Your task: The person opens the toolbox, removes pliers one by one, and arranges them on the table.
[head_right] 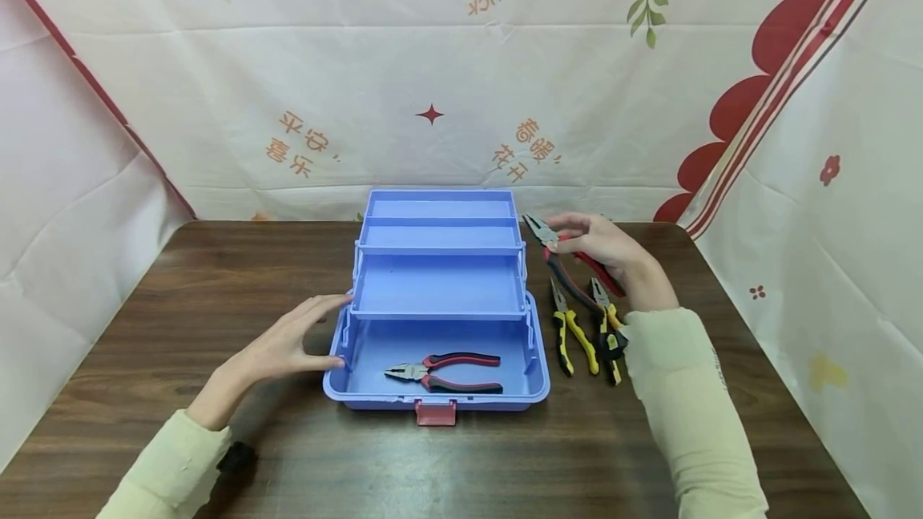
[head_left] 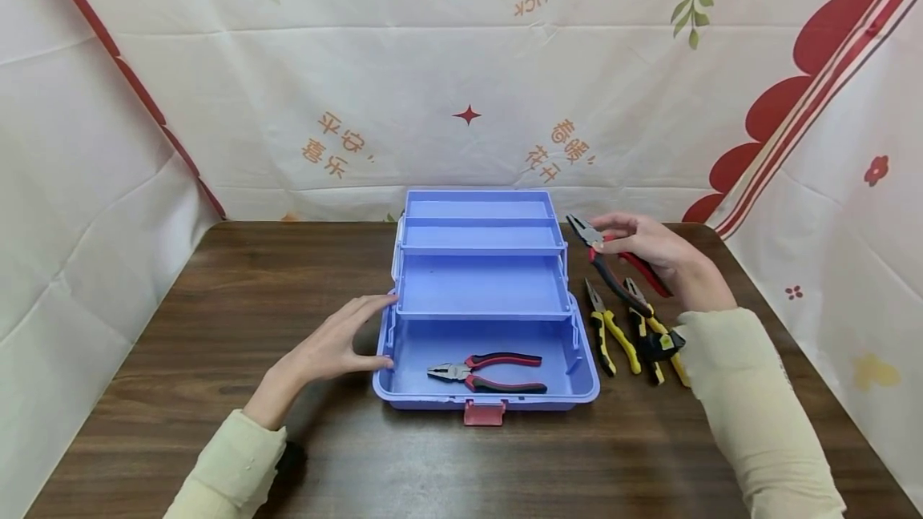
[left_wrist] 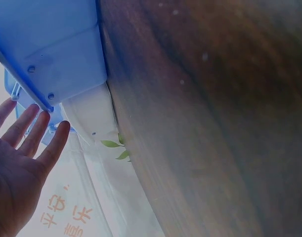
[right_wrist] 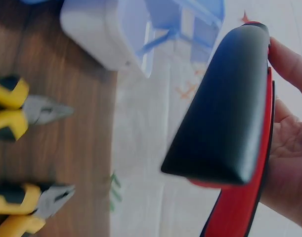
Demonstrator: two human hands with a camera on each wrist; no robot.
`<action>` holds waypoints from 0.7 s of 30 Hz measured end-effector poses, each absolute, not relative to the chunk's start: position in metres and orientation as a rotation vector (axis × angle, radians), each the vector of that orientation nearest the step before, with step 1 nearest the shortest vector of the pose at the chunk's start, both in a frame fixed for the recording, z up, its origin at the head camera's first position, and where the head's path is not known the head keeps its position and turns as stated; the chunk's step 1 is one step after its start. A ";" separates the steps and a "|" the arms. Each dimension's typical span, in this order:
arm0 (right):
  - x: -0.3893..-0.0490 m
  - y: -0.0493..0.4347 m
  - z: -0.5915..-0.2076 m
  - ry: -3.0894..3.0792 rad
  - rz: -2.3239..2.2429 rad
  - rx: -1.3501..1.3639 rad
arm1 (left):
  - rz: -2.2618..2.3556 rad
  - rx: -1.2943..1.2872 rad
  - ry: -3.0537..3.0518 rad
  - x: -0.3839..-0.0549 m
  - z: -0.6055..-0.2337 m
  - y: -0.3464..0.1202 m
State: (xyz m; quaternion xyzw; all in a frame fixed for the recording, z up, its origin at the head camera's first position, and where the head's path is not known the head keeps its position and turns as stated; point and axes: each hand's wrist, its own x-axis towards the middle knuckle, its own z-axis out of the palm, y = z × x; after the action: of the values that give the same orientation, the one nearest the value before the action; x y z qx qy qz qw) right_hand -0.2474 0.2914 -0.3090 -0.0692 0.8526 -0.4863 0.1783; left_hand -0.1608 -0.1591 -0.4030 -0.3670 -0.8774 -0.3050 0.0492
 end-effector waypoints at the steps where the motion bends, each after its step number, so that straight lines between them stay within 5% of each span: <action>1: -0.246 0.296 -0.311 2.412 -1.391 -0.182 | -0.929 -1.121 -2.671 -0.161 -0.403 -0.159; 21: -0.216 0.396 -0.368 2.268 -1.671 0.035 | -0.913 -1.136 -2.669 -0.163 -0.402 -0.158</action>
State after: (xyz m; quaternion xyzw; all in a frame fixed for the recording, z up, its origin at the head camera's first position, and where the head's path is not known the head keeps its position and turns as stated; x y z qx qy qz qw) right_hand -0.2155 0.3962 -0.3677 0.0122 0.7944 -0.5854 0.1615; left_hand -0.1627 -0.1582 -0.4022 -0.3732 -0.8766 -0.2997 0.0502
